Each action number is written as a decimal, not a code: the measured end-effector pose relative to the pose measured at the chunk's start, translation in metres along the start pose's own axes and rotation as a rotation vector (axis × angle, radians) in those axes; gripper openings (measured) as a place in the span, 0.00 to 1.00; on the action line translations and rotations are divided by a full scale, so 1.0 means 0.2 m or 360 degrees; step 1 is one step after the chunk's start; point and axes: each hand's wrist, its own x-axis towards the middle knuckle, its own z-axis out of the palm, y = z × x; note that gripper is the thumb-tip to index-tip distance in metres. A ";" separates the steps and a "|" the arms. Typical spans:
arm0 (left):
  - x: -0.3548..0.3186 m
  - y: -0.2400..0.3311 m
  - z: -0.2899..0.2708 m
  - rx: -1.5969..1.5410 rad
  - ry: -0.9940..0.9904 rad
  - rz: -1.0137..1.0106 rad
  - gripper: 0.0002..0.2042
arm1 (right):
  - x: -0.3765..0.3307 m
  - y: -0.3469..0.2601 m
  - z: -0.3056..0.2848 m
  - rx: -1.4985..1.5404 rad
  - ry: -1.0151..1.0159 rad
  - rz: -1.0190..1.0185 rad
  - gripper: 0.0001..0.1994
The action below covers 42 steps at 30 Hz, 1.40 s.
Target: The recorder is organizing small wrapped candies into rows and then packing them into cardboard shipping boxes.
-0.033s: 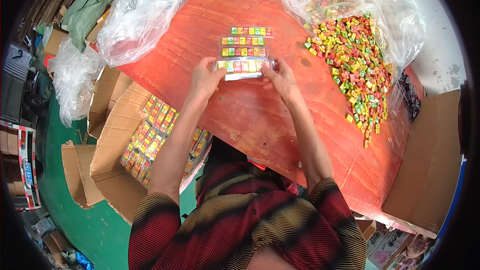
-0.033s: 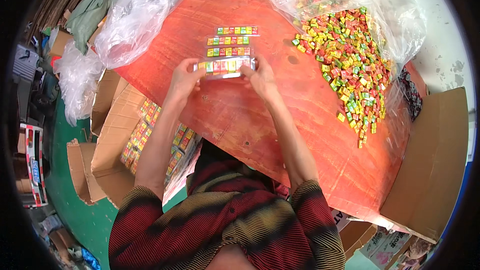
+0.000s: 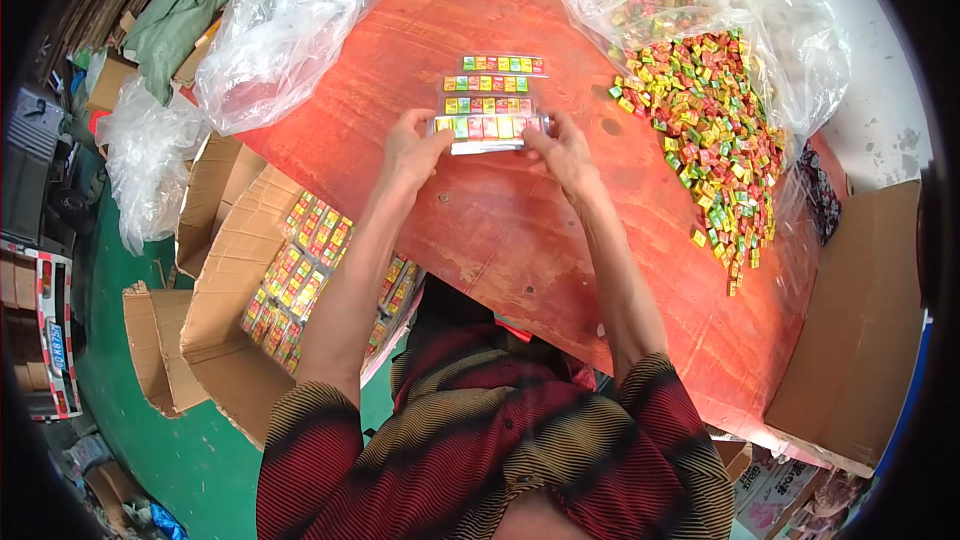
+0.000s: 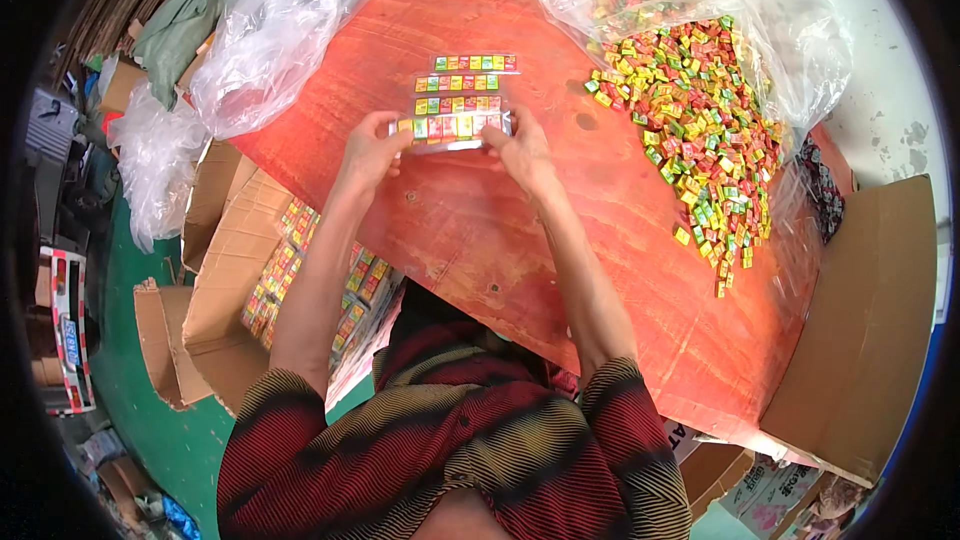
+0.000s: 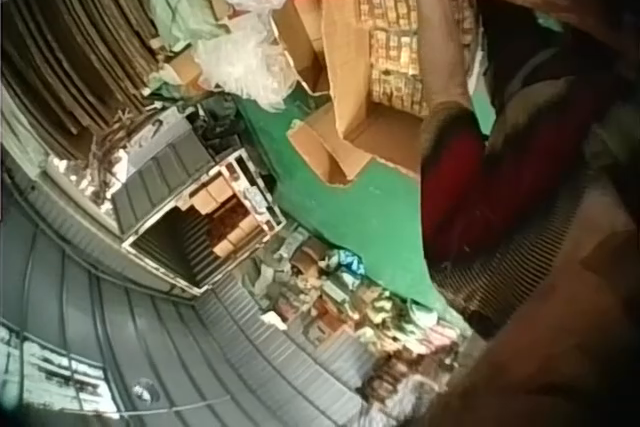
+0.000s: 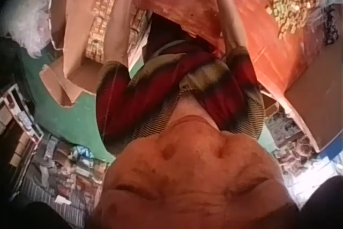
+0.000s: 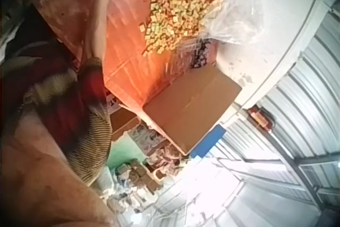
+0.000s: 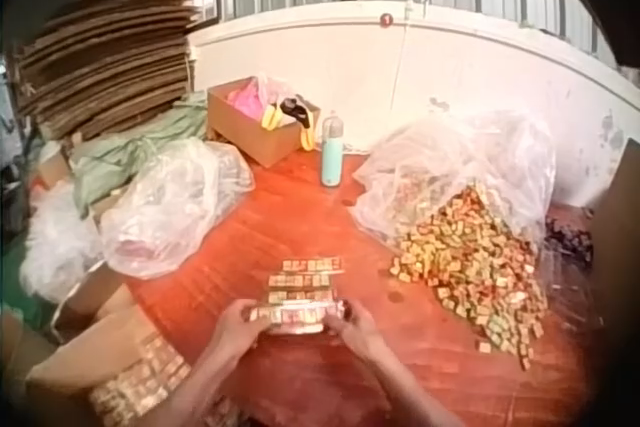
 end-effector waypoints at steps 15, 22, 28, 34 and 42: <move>0.10 -0.04 0.02 0.0144 -0.0150 -0.0162 0.29 | 0.05 0.00 -0.05 -0.0469 -0.0167 0.0241 0.18; 0.12 -0.05 0.03 0.0122 -0.0027 -0.0237 0.32 | -0.07 -0.05 -0.07 -0.0771 -0.0787 0.0111 0.24; 0.19 -0.24 0.18 0.0191 0.0359 0.0008 0.36 | 0.03 0.05 0.04 -0.1005 -0.0693 -0.0359 0.25; 0.06 -0.17 0.23 0.0096 0.0449 -0.0008 0.38 | -0.03 0.08 0.22 -0.1240 -0.0520 -0.0438 0.28; -0.06 -0.07 0.15 -0.0973 -0.0190 -0.0167 0.15 | -0.20 0.04 0.31 -0.0975 -0.0153 -0.0463 0.30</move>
